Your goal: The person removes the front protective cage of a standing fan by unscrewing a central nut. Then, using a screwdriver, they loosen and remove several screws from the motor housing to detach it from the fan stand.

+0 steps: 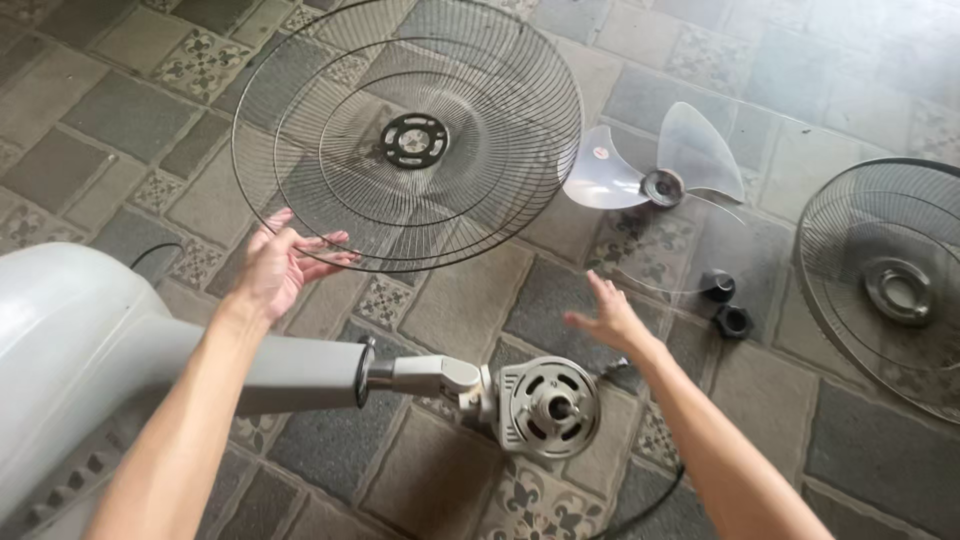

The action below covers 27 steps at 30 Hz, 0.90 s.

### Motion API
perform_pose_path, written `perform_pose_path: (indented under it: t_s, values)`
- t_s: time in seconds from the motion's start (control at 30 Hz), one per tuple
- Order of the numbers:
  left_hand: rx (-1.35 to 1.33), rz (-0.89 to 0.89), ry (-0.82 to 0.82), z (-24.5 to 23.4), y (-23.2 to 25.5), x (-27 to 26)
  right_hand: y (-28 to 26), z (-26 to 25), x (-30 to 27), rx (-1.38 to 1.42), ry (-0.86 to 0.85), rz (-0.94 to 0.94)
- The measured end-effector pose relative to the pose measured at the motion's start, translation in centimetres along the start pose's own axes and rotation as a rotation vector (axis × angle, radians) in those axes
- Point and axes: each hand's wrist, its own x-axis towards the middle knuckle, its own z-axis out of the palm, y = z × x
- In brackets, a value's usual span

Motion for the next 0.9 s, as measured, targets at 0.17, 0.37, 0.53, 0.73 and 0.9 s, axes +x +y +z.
perform_pose_path:
  t_s: [0.17,0.37,0.53,0.73,0.9]
  values:
    - [0.013,-0.068,0.099,-2.5,-4.4,4.0,0.1,3.9,0.9,-0.347,-0.261,0.276]
    - [-0.054,-0.175,0.198,-1.1,-10.6,6.9,-2.4,2.8,0.5,-0.346,-0.251,0.285]
    - [-0.123,-0.203,0.323,0.9,-14.3,8.4,-2.5,2.8,0.4,-0.317,-0.260,0.315]
    - [-0.105,-0.244,0.376,1.2,-15.6,9.6,-2.8,2.8,0.3,-0.298,-0.251,0.304]
    - [-0.201,-0.283,0.377,1.0,-17.2,10.3,-3.1,2.6,0.3,-0.298,-0.259,0.322]
